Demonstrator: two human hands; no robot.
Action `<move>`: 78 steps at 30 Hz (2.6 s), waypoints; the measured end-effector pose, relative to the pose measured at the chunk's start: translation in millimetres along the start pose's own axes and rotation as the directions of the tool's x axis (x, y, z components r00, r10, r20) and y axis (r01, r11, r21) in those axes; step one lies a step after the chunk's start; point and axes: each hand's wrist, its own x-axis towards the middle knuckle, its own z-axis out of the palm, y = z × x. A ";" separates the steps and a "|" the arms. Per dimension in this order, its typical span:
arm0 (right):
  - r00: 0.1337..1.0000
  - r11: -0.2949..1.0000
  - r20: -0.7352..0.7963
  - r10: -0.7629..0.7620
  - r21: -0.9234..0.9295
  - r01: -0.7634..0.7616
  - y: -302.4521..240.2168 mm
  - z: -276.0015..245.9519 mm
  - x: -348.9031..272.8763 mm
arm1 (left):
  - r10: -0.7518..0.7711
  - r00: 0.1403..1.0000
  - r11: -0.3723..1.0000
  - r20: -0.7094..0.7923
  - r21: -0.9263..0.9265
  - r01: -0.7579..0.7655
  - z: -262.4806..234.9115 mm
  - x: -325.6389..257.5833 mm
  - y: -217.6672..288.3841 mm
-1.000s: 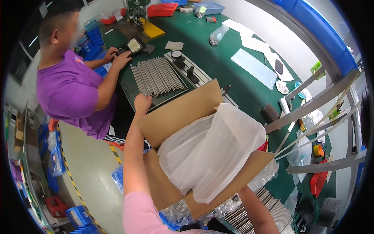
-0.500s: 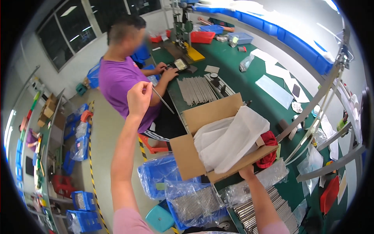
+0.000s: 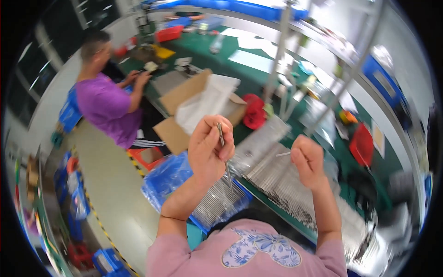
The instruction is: Inspecting and assembling small metal components onto thin rods at an industrial workbench.
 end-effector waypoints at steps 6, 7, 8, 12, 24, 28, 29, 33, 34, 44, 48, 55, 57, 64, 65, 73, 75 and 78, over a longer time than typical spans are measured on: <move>0.947 0.863 -0.026 -0.319 -0.422 0.279 -67.2 -46.2 -28.1 | -0.089 0.892 0.961 0.442 0.274 -0.040 42.7 -34.6 -54.8; 0.953 0.860 -0.039 -0.301 -0.443 0.254 -70.2 -49.5 -36.0 | -0.103 0.883 0.966 0.458 0.258 -0.021 48.8 -38.3 -58.2; 0.953 0.868 -0.065 -0.297 -0.434 0.241 -72.3 -51.6 -42.7 | -0.090 0.870 0.948 0.485 0.308 -0.074 53.5 -41.5 -60.2; 0.946 0.884 -0.113 -0.304 -0.404 0.236 -74.3 -50.4 -57.7 | -0.074 0.856 0.893 0.511 0.416 -0.172 60.7 -52.8 -63.5; 0.949 0.752 0.093 -0.301 -0.589 0.296 -91.8 -42.4 -53.0 | 0.000 0.840 0.759 0.542 0.547 -0.353 57.2 -57.4 -52.4; 0.948 0.765 0.157 -0.277 -0.561 0.317 -86.2 -36.9 -51.5 | -0.010 0.845 0.722 0.534 0.588 -0.364 55.3 -58.9 -47.9; 0.953 0.764 0.162 -0.255 -0.570 0.301 -86.5 -34.7 -52.3 | -0.015 0.854 0.725 0.520 0.593 -0.349 54.0 -60.0 -48.4; 0.974 0.784 0.160 -0.159 -0.580 0.223 -85.3 -30.8 -54.8 | -0.105 0.855 0.768 0.507 0.588 -0.255 44.5 -62.4 -55.4; 0.976 0.784 0.155 -0.154 -0.582 0.216 -82.2 -31.9 -54.7 | -0.110 0.853 0.770 0.510 0.587 -0.251 45.2 -63.2 -53.3; 0.993 0.982 0.012 0.114 -0.151 -0.111 -65.0 -43.2 -57.6 | -0.650 0.659 0.760 0.379 0.338 0.555 52.6 -63.6 -39.6; 0.991 0.991 -0.047 0.126 -0.049 -0.128 -60.0 -40.1 -62.1 | -0.643 0.683 0.764 0.347 0.343 0.546 55.8 -65.2 -37.6; 0.974 0.990 -0.181 0.134 0.063 -0.124 -59.9 -30.7 -64.3 | -0.683 0.687 0.730 0.249 0.279 0.624 65.5 -67.8 -33.6; 0.956 0.962 -0.188 0.226 0.196 -0.189 -61.4 -30.7 -65.8 | -0.690 0.709 0.716 0.148 0.286 0.637 73.7 -69.9 -30.4; 0.973 0.991 -0.208 0.103 0.109 -0.082 -59.9 -30.8 -70.7 | -0.746 0.640 0.618 0.182 0.547 0.565 71.8 -70.4 -23.7; 0.961 0.979 -0.240 0.134 0.179 -0.092 -59.3 -29.2 -71.5 | -0.733 0.655 0.629 0.186 0.553 0.546 73.8 -70.4 -22.5; 0.957 0.912 -0.198 0.211 0.393 -0.120 -52.8 -23.8 -76.6 | -0.750 0.635 0.614 0.184 0.551 0.566 74.6 -68.7 -20.7; 0.931 0.884 -0.191 0.310 0.419 -0.208 -52.7 -23.3 -76.2 | -0.755 0.632 0.602 0.172 0.563 0.566 74.5 -67.1 -21.0; 0.935 0.894 -0.239 0.261 0.424 -0.141 -53.2 -21.8 -73.7 | -0.758 0.630 0.600 0.168 0.556 0.575 75.0 -65.9 -20.3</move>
